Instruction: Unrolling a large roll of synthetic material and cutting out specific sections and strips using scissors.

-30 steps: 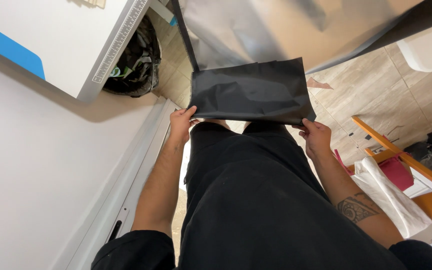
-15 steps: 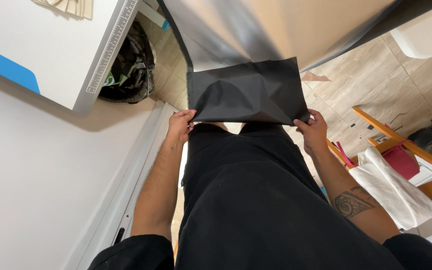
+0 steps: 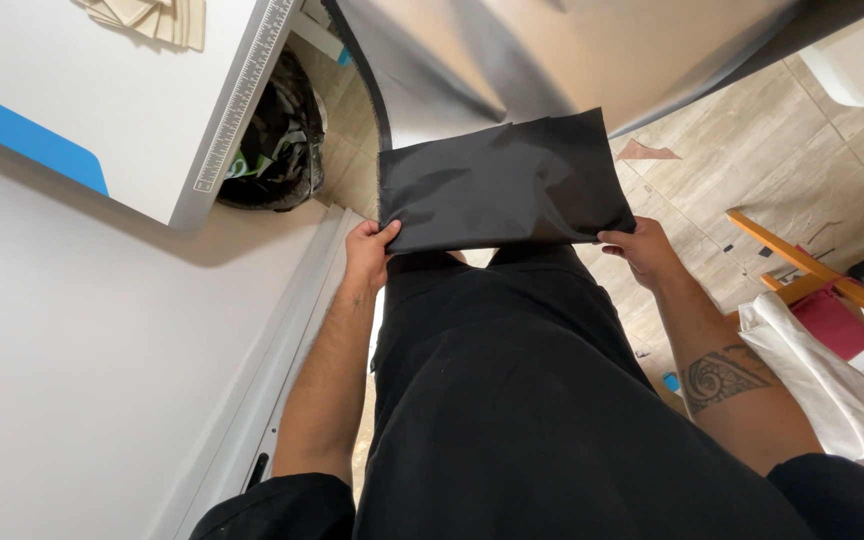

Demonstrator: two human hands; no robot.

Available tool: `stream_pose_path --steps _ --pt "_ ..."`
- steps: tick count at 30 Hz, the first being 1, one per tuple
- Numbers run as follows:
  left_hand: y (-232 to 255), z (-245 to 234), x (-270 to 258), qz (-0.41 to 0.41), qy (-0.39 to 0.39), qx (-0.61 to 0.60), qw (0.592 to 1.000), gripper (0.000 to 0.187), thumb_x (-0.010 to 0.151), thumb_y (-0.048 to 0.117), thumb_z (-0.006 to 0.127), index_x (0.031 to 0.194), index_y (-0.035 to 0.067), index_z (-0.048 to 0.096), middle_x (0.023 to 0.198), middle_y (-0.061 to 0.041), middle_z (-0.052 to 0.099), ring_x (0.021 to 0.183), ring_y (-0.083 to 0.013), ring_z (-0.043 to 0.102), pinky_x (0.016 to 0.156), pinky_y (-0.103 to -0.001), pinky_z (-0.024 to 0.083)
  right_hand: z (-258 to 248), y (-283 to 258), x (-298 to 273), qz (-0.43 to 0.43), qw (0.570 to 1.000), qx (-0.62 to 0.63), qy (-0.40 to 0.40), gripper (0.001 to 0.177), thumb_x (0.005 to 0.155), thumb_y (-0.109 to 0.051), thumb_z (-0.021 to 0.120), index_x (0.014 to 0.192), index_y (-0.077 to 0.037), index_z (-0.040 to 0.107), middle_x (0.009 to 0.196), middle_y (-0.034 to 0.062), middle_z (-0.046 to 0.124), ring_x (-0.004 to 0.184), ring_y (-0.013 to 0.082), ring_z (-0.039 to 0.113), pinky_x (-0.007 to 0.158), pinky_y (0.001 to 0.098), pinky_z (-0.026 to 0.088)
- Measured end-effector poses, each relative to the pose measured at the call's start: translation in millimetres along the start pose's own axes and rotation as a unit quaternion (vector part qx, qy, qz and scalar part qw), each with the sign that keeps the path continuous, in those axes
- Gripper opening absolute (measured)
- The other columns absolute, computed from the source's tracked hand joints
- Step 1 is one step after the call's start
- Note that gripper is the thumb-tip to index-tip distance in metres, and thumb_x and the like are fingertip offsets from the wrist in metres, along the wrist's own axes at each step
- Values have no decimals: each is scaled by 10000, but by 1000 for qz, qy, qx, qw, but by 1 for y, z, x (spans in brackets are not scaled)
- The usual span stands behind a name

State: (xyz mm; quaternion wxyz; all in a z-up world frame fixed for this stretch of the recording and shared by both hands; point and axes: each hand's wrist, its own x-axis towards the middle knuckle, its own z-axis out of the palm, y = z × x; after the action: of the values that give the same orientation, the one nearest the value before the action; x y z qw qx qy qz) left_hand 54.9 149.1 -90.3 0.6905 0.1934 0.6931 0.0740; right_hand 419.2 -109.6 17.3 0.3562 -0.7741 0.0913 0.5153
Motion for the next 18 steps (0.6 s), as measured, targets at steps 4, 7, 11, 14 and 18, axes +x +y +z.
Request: stream_pose_path --steps 4,7,11,14,18 --pt "8 10 -7 39 11 2 999 295 775 59 915 837 85 628 671 -26 620 555 -152 677 537 -247 597 -3 5 16 13 1000 -11 -12 263 752 36 799 1000 35 713 898 137 689 833 281 699 840 422 595" --pt "27 18 -35 53 4 11 999 389 744 34 932 1013 67 654 747 -60 677 605 -181 706 562 -293 638 -4 8 34 1 998 -54 -25 326 736 12 835 1041 22 720 912 162 701 832 311 707 828 452 591" --pt "23 14 -35 54 23 20 998 301 788 78 909 1008 32 709 737 -31 674 633 -158 713 589 -280 650 10 -20 44 -15 996 -80 -44 511 835 -140 839 1249 81 636 1111 217 662 1029 350 666 920 541 531" --pt "22 13 -35 47 32 39 998 252 829 127 892 1000 31 733 773 -55 710 671 -175 729 602 -310 651 19 -29 70 -43 997 -65 -27 591 946 -341 826 1322 64 615 1204 262 654 1139 399 644 953 553 524" --pt "12 5 -29 34 32 58 997 258 861 143 873 1047 12 752 817 -110 735 721 -225 751 615 -373 651 20 -29 125 -86 994 -74 6 575 1004 -468 834 1316 -24 645 1180 184 682 1155 347 667 964 488 556"
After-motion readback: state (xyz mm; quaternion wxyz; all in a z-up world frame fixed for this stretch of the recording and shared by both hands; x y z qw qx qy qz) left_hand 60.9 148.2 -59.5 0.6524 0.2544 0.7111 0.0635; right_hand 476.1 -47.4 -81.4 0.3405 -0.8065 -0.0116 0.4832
